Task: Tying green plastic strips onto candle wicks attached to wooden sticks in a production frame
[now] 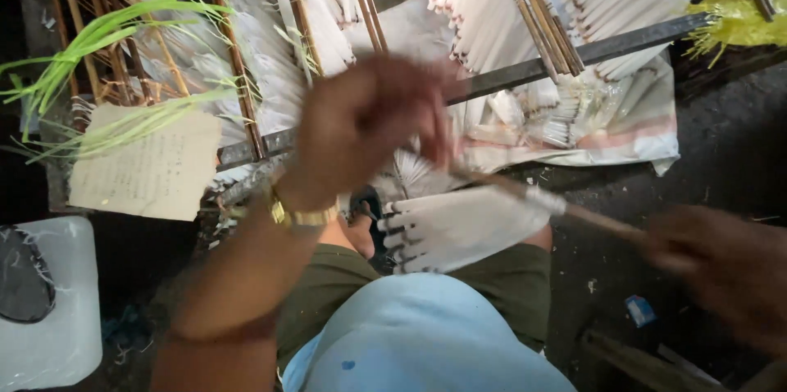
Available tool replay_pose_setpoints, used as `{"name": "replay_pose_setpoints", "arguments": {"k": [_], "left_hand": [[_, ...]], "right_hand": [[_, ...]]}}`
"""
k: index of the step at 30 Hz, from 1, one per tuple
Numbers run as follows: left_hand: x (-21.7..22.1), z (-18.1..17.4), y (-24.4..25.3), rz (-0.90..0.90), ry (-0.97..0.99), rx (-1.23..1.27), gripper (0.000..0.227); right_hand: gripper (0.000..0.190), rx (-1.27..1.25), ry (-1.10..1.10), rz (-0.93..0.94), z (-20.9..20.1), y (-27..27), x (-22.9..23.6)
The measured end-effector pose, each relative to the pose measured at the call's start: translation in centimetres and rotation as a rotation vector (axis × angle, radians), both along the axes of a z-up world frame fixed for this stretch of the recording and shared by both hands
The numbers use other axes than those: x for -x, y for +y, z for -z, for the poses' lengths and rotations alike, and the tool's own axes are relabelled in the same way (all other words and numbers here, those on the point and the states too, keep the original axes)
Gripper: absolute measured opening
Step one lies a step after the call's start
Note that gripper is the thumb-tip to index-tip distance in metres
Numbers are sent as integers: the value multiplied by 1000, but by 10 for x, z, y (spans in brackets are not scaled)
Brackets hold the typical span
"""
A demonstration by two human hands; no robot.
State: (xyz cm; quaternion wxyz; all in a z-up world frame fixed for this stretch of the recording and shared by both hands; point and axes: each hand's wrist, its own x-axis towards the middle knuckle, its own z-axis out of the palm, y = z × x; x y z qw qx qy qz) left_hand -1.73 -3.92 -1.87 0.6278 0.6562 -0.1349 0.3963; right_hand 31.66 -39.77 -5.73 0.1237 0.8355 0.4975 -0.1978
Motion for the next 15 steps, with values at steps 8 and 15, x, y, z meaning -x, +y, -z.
{"name": "replay_pose_setpoints", "arguments": {"k": [8,15], "left_hand": [[43,40,-45,-89,49,183,28],[38,34,-50,-286,177,-97,33]], "right_hand": [[23,-196,43,-366,-69,154,200],[18,-317,-59,-571,-82,191,234]]}}
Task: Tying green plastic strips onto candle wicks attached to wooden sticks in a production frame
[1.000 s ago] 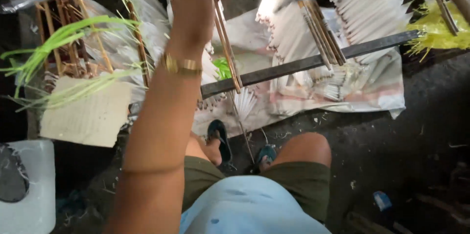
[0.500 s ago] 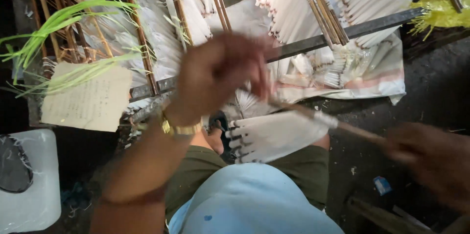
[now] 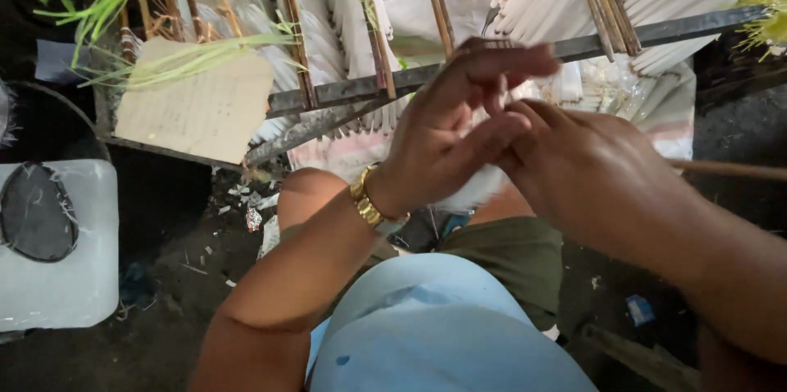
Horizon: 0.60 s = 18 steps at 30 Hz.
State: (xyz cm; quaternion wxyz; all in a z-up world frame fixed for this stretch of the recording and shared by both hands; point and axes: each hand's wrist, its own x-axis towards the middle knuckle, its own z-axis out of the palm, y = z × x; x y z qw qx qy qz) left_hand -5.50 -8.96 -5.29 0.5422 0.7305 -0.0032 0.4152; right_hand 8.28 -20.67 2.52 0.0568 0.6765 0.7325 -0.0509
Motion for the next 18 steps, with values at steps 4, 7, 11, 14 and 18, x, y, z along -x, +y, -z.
{"name": "replay_pose_setpoints", "arguments": {"k": [4,7,11,14,18], "left_hand": [[28,4,16,91,-77,110,46],[80,11,34,206,-57,204,64],[121,78,50,365,-208,384,97],[140,124,47,170,-73,178,104],[147,61,32,-238,581,69,78]], "right_hand": [[27,449,92,298,-16,46,50],[36,280,349,137,3,60,65],[17,194,535,-140,1,77,74],[28,195,585,-128,-7,84,90],[18,205,592,-82,7,89,97]]}}
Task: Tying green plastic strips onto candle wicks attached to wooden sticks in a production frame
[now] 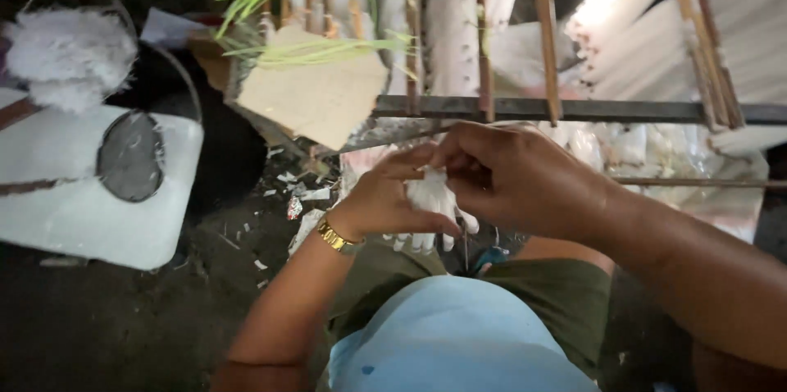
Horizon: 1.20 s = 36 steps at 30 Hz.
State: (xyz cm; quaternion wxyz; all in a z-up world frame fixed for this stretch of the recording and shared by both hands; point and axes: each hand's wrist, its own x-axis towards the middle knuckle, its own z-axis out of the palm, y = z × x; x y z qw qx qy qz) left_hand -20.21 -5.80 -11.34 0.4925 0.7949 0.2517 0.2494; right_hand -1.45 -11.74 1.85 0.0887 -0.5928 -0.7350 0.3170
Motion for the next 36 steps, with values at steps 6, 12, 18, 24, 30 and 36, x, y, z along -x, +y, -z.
{"name": "replay_pose_setpoints", "arguments": {"k": [6,12,18,24,30,36], "left_hand": [[10,49,-27,-171,-62,101,49],[13,104,-51,-251,-213,369,54],[21,92,-47,-246,-238,282,32],[21,87,-48,-242,-211,135,25],[20,89,-53,-212,-165,109,30],[21,88,-55,-213,-168,98,31]], "right_hand": [[13,-168,73,-30,62,-5,6],[13,-128,169,-42,123,-13,5],[16,-234,188,-17,143,-17,3],[30,-303,214,44,137,-23,5],[47,-361,55,134,148,-30,1],[16,-303,202,25,131,-34,10]]}}
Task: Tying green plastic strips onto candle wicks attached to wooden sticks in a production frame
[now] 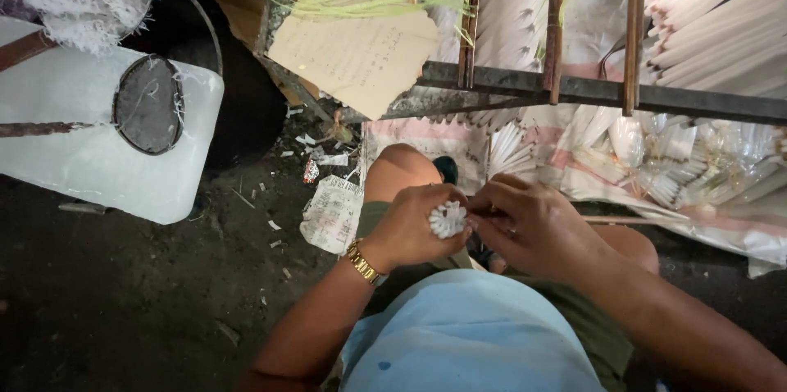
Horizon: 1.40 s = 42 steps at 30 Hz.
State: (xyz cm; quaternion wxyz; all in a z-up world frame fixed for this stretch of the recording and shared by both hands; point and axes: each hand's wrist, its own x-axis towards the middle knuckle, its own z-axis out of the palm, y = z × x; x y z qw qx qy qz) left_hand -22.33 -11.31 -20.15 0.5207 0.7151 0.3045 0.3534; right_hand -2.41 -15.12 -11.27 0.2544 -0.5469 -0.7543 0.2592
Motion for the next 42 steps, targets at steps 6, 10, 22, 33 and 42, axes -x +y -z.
{"name": "replay_pose_setpoints", "arguments": {"k": [6,10,22,33,42], "left_hand": [[0,2,-1,8,47,-49,32],[-1,7,-2,19,22,-55,31],[5,-30,10,127,-20,-6,7],[10,-22,16,85,150,60,9],[13,-13,11,55,129,-11,16]], "right_hand": [[31,-11,-11,109,19,-9,-6],[46,-13,-143,186,11,-12,-7],[29,401,-903,762,-81,33,-167],[51,-617,-1042,230,53,34,-351],[82,-389,-1271,275,55,46,-344]]}}
